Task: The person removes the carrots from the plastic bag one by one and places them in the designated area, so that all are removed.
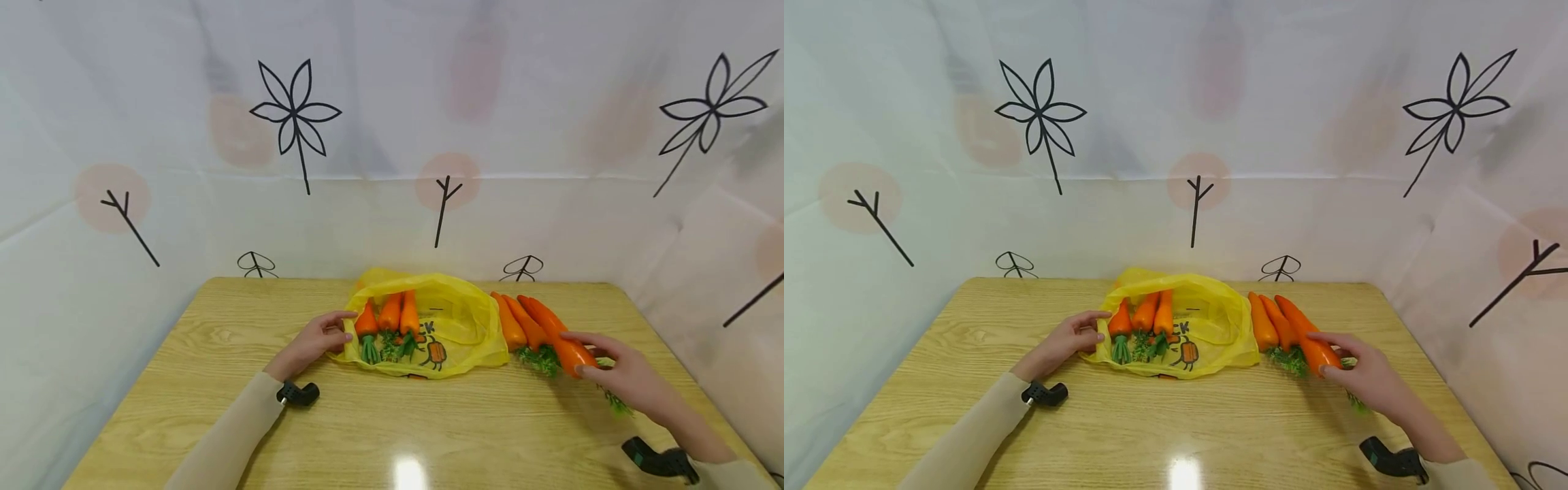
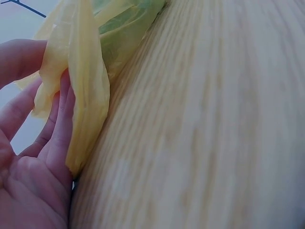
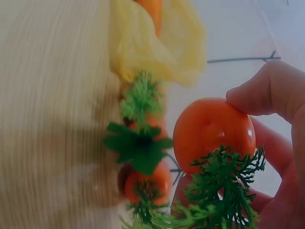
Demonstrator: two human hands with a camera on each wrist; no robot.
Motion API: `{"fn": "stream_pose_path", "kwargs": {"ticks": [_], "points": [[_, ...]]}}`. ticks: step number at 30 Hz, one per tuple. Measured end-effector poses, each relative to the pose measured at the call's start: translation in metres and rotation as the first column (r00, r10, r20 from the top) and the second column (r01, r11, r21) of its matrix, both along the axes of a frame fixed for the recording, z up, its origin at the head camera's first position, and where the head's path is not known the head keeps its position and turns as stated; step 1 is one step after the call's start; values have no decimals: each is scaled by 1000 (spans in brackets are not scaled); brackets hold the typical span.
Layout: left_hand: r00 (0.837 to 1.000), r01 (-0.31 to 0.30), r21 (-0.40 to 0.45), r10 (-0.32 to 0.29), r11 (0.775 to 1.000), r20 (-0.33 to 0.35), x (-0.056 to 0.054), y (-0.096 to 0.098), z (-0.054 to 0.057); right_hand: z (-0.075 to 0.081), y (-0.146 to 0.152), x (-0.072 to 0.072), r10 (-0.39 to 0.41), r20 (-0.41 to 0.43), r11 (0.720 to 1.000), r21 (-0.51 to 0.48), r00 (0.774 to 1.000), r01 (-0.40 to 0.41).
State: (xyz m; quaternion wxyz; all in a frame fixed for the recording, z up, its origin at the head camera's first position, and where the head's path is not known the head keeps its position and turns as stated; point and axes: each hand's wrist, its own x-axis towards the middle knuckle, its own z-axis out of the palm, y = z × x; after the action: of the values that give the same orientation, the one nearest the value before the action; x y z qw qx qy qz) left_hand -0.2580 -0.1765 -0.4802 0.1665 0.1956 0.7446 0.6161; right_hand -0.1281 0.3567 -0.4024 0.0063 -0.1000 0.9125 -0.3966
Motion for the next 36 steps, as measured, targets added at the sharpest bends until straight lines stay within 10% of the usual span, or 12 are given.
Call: {"fn": "stream_pose_path", "kwargs": {"ticks": [36], "points": [[1000,19,34,-19,999,-12,0,0,1,-29,55,-47,-63,107,998,25,992,60]]}}
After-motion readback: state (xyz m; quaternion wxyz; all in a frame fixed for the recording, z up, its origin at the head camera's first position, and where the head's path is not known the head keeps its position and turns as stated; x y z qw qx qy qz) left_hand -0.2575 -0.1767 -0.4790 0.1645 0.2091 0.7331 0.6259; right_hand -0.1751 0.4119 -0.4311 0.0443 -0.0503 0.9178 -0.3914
